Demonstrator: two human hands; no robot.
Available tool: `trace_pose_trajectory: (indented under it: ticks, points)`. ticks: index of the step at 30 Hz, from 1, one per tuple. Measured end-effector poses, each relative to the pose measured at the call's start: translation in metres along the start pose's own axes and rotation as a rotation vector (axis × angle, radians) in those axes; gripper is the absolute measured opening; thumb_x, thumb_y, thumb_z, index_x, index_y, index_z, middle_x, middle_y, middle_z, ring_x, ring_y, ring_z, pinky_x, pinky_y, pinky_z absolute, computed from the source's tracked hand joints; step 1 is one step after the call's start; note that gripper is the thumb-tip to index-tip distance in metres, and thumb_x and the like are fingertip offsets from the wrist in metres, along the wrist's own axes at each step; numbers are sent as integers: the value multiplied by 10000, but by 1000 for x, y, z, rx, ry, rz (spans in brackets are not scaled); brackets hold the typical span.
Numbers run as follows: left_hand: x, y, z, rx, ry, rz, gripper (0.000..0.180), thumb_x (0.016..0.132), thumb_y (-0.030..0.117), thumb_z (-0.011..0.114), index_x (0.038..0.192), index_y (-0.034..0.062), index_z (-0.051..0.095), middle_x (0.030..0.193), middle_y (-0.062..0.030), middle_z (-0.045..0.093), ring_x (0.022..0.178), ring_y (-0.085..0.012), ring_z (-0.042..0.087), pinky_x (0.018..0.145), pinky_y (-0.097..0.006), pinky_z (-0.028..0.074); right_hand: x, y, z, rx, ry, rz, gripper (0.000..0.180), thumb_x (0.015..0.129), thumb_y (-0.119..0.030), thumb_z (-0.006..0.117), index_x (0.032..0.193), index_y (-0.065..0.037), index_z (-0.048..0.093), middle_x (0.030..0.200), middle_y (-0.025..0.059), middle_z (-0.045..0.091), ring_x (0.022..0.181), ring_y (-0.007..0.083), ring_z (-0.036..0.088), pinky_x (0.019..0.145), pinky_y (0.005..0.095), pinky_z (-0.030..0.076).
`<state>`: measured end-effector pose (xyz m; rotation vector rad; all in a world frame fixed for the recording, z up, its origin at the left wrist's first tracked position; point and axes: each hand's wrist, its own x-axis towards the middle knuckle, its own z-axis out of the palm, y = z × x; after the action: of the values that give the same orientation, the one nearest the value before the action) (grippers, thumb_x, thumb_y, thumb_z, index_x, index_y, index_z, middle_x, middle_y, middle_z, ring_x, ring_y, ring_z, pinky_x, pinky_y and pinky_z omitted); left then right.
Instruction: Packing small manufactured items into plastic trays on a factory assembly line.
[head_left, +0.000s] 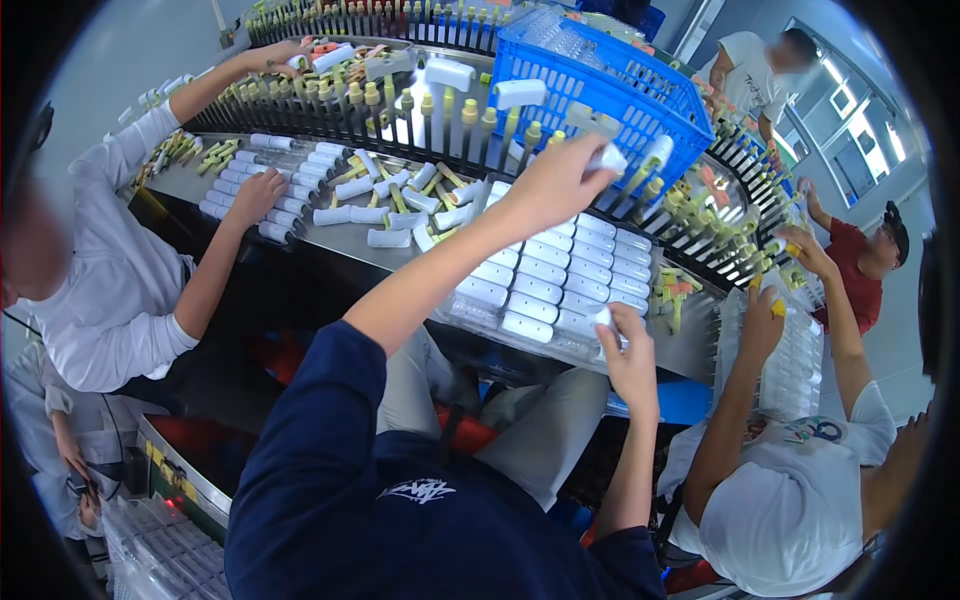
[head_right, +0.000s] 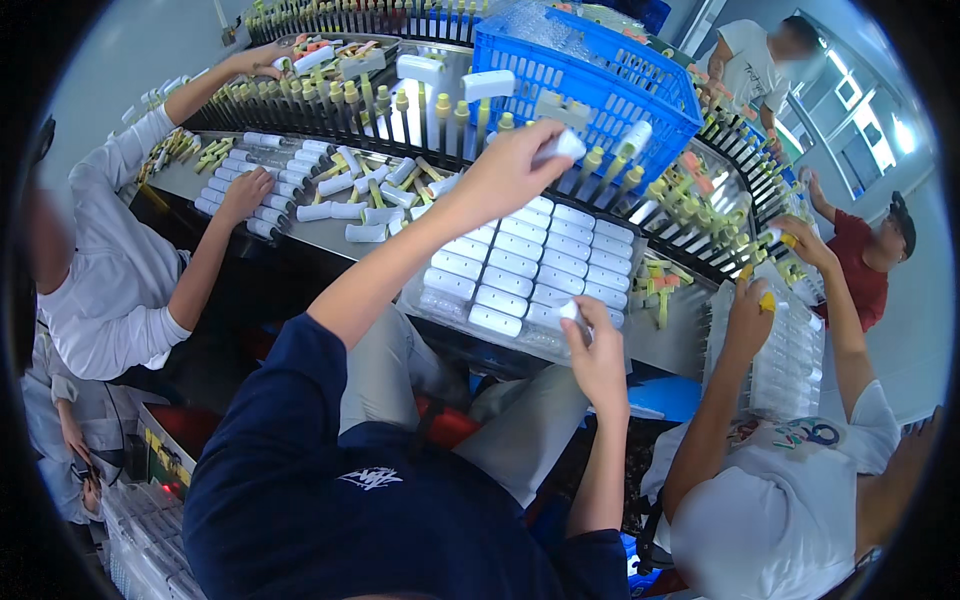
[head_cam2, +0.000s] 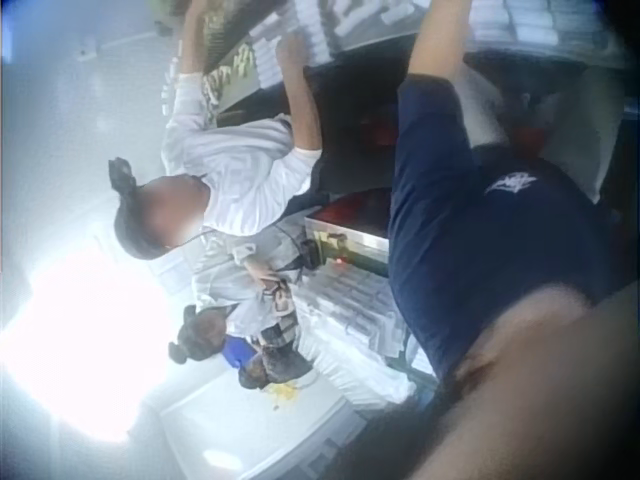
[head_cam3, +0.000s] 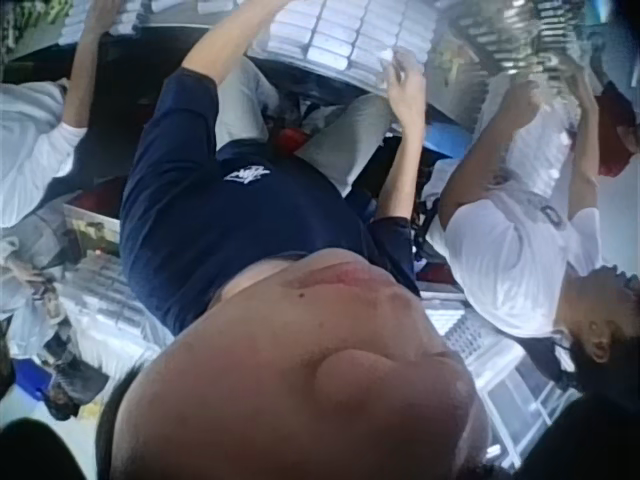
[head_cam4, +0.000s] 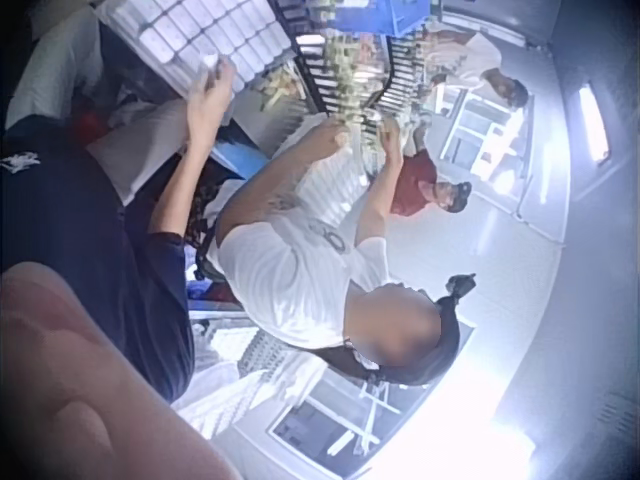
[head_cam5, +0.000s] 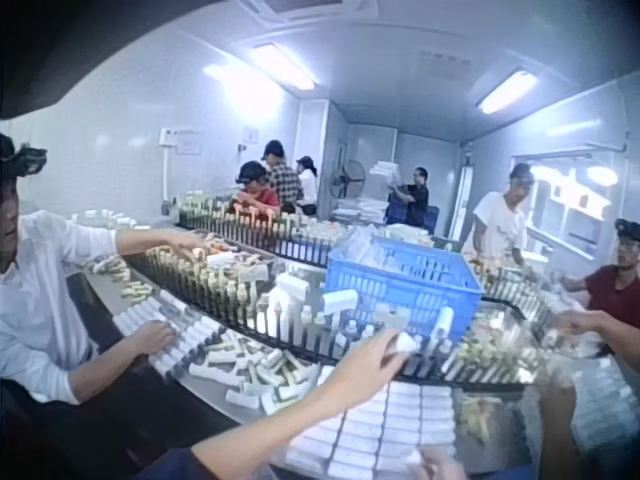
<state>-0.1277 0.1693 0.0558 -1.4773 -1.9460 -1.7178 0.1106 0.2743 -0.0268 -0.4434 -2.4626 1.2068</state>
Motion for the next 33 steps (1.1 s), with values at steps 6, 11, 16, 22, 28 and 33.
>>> trace_pose_trajectory:
  ticks: [6,11,16,22,28,33]
  points:
    - [65,-3,55,-14,-47,-34,333,895,225,657,1127,-5,594,924,-175,666,842,-320,649,757,-385,502,-7,0,-16,201,143,62,293,980,-121,570,1247,-1,554,1043,84,628,953,127,562,881,267,446]
    - [113,-38,80,500,-145,551,317,870,162,638,1185,145,609,1106,-84,646,1140,-280,568,955,-453,422,-18,0,-15,216,166,65,326,979,-106,559,1294,-23,547,1099,74,585,972,123,521,856,254,434]
    - [143,-97,55,414,-580,266,365,860,87,611,1223,120,620,1111,-124,685,1010,-320,661,875,-407,513,-19,13,-7,235,172,25,328,970,-102,561,1284,-8,562,1136,69,600,1002,143,533,905,250,421]
    - [102,-89,89,622,-302,313,529,646,345,776,1113,150,624,1056,-149,595,1071,-359,542,834,-516,479,-53,56,-34,229,237,22,318,1016,-56,456,1315,40,501,1233,134,568,1136,197,527,989,292,392]
    - [75,-108,56,761,-23,311,390,715,397,740,1002,153,636,1042,-114,564,1104,-324,495,860,-551,440,-43,33,-16,197,256,86,373,1011,-109,540,1319,95,496,1324,259,550,1207,302,552,1028,398,428]
    - [80,-120,35,769,243,273,288,742,376,698,896,133,697,1006,-153,667,1013,-365,586,841,-553,441,-37,47,-6,271,259,43,331,1040,-121,444,1323,36,513,1314,141,548,1191,229,515,1047,334,377]
